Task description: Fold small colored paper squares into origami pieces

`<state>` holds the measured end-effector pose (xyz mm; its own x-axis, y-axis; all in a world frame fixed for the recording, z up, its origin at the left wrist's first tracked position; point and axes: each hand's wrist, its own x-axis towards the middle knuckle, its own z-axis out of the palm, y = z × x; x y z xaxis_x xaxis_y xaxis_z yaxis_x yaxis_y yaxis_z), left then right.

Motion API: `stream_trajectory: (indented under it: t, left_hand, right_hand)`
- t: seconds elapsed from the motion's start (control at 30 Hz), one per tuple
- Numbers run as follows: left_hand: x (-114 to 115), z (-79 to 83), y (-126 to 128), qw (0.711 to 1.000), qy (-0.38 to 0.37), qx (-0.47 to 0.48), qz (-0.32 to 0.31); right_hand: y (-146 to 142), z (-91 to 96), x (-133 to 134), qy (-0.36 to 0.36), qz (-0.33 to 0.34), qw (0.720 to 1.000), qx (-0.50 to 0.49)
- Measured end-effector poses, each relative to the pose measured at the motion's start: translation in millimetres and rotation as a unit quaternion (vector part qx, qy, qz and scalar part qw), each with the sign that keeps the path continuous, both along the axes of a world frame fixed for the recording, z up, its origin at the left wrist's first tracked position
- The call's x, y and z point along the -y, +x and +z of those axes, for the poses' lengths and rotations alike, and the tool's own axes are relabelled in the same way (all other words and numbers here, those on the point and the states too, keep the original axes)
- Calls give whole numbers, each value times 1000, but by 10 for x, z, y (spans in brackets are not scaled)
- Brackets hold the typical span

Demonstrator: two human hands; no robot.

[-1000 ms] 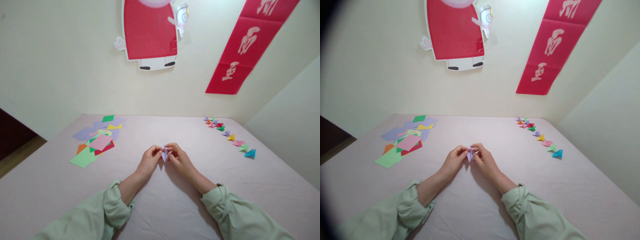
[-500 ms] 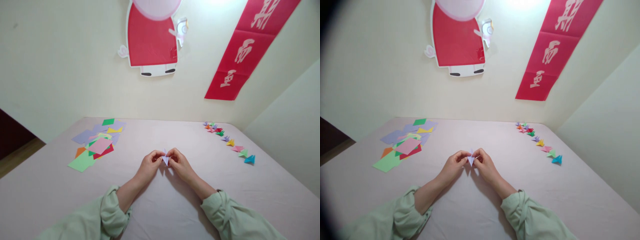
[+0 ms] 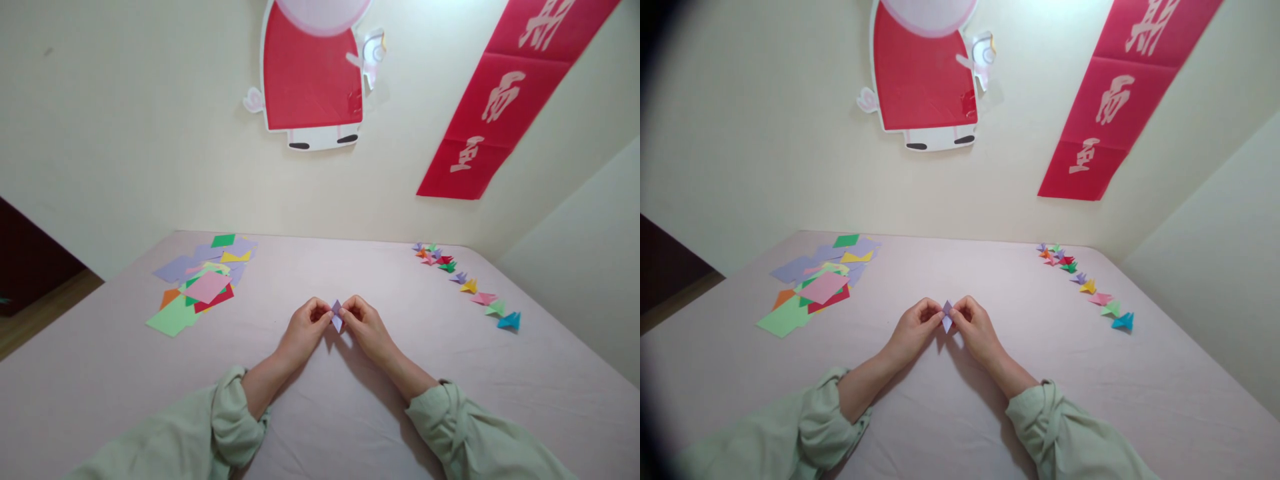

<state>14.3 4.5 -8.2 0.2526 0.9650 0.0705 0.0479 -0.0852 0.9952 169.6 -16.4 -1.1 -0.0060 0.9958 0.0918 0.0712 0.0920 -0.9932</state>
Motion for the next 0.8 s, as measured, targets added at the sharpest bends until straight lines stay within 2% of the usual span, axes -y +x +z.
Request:
stream_trajectory:
  t: [0.53, 0.8]
  left_hand:
    - [36, -51, 16, 999, 14, -19, 21]
    - [67, 33, 39, 999, 19, -32, 39]
  right_hand:
    - [-47, -1, 23, 0, -39, 999, 30]
    - [-65, 4, 28, -11, -43, 999, 13]
